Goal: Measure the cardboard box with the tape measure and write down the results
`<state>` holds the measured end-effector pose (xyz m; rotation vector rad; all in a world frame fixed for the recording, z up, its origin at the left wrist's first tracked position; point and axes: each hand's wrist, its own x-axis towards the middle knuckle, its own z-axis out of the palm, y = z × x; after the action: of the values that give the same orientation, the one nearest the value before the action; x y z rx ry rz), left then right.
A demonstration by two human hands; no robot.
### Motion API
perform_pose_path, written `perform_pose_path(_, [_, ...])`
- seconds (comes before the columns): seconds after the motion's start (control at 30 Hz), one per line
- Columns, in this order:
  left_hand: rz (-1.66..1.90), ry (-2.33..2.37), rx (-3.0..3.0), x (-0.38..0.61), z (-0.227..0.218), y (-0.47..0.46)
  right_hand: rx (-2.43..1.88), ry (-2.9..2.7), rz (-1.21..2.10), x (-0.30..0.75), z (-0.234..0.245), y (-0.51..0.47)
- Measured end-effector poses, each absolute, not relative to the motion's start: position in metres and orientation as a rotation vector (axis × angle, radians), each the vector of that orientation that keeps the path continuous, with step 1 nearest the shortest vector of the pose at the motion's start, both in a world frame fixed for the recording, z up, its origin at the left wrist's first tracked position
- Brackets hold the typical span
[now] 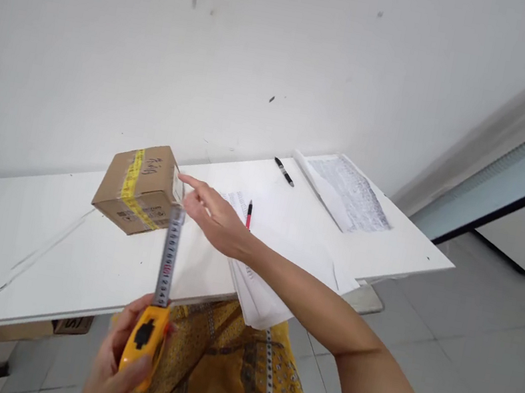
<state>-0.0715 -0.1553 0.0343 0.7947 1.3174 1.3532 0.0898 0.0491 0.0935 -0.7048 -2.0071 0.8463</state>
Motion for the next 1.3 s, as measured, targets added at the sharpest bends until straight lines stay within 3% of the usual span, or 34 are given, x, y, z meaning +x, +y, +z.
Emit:
perform_pose_path(0.13, [1.169,1.193,0.888,-0.046,0.035,-0.156,-0.889,-1.865,1.061,0.142,0.094,0.015])
perform_pose_path(0.33, [1.097,1.038,0.941,-0.021,0.033,-0.139,-0.944,-1.932,1.043,0.165,0.063,-0.038])
perform_pose_path(0.47, [1.139,1.12,1.107,-0.016,0.036,-0.128,-0.831,-2.186,0.676,0.171,0.052,-0.031])
perform_pose_path(0.63, [1.189,1.474,1.469,-0.035,0.054,-0.093,-1.219,-2.355,-0.03,0.191,0.042,0.058])
perform_pose_path(0.77, [0.944,1.86,1.905,-0.053,0.062,-0.048,-1.102,-2.761,-0.437,0.188,0.034,0.118])
perform_pose_path(0.9, [0.535,2.151,2.152,-0.057,0.056,-0.013,-0.816,-2.952,-0.617,0.178,0.026,0.136])
perform_pose_path(1.03, [0.344,2.215,2.181,-0.058,0.046,0.004,-0.699,-2.944,-0.57,0.186,0.024,0.138])
perform_pose_path(1.13, [0.312,2.208,2.21,-0.059,0.041,0.01,-0.844,-2.755,-0.376,0.199,0.028,0.133])
perform_pose_path(1.3, [0.319,2.187,2.303,-0.062,0.035,0.009,-1.221,-1.917,0.439,0.203,0.028,0.107])
